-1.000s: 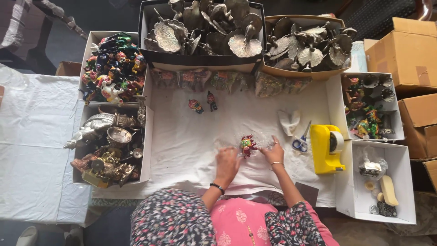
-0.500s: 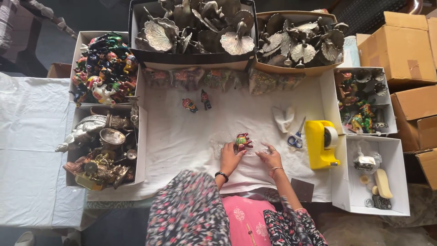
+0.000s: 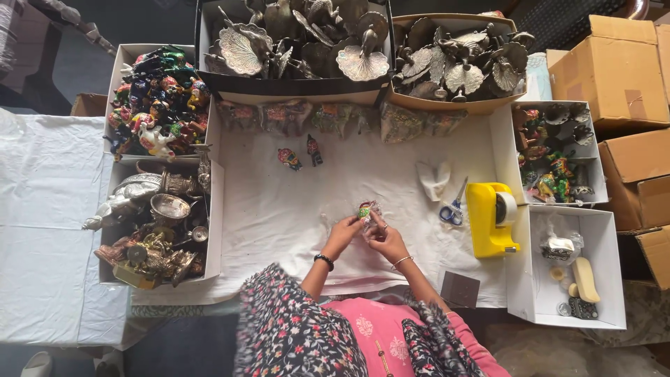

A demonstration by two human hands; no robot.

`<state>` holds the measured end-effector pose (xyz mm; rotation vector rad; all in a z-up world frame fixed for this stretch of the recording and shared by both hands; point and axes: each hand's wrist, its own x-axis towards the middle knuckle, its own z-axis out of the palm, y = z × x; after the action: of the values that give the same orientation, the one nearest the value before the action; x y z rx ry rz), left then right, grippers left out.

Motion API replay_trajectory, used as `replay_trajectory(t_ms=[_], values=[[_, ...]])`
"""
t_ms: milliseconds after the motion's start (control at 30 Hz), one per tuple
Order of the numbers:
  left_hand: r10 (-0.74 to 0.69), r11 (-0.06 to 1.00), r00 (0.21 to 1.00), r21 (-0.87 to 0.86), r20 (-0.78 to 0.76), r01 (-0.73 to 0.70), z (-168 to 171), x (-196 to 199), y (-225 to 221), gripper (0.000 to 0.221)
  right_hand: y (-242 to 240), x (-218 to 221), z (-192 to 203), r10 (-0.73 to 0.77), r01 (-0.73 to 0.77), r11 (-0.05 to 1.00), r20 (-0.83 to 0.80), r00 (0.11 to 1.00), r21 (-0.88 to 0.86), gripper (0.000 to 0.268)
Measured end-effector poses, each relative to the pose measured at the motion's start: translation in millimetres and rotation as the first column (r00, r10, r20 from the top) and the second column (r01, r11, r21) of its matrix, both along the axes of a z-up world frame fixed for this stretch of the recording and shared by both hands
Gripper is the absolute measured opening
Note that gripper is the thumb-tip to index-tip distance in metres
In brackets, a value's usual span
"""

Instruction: The person wraps small, colorful figurines in bubble wrap and secures them with clear tape. They use scissors to cut the bubble wrap and a yellow tape dispenser to seal the packages. The wrapped items are placed into a white box on the table.

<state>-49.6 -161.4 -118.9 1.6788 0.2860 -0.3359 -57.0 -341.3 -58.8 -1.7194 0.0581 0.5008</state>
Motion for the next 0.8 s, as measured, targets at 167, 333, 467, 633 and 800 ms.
replay_trajectory(t_ms=[167,333,467,633,800], values=[[0.008,0.969,0.998,0.248,0.062,-0.023,29.6,-1.1,-15.0,0.044,-7.1,2.5,-10.6,0.127,-0.132,0.986,0.05,0.991,0.101,0.097],[0.074,0.949,0.991,0.296,0.114,-0.105,49.1,-1.9,-18.0,0.03,-51.6,30.0,-47.0,0.266,-0.266,0.964,0.011,0.964,-0.012,0.071],[-0.046,0.925,0.985,0.38,0.166,-0.021,55.7,8.9,-8.3,0.02,-44.7,68.5,2.8,0.164,-0.166,0.985,0.041,0.986,0.046,0.048],[-0.265,0.821,0.933,0.564,0.242,0.087,43.0,17.5,-14.9,0.017,4.5,119.6,18.6,0.277,-0.125,0.872,0.267,0.923,-0.473,0.074],[-0.266,0.681,0.948,0.73,0.175,0.056,21.9,3.1,-40.1,0.014,60.6,145.1,15.0,0.526,-0.35,0.759,0.198,0.827,-0.549,0.098]])
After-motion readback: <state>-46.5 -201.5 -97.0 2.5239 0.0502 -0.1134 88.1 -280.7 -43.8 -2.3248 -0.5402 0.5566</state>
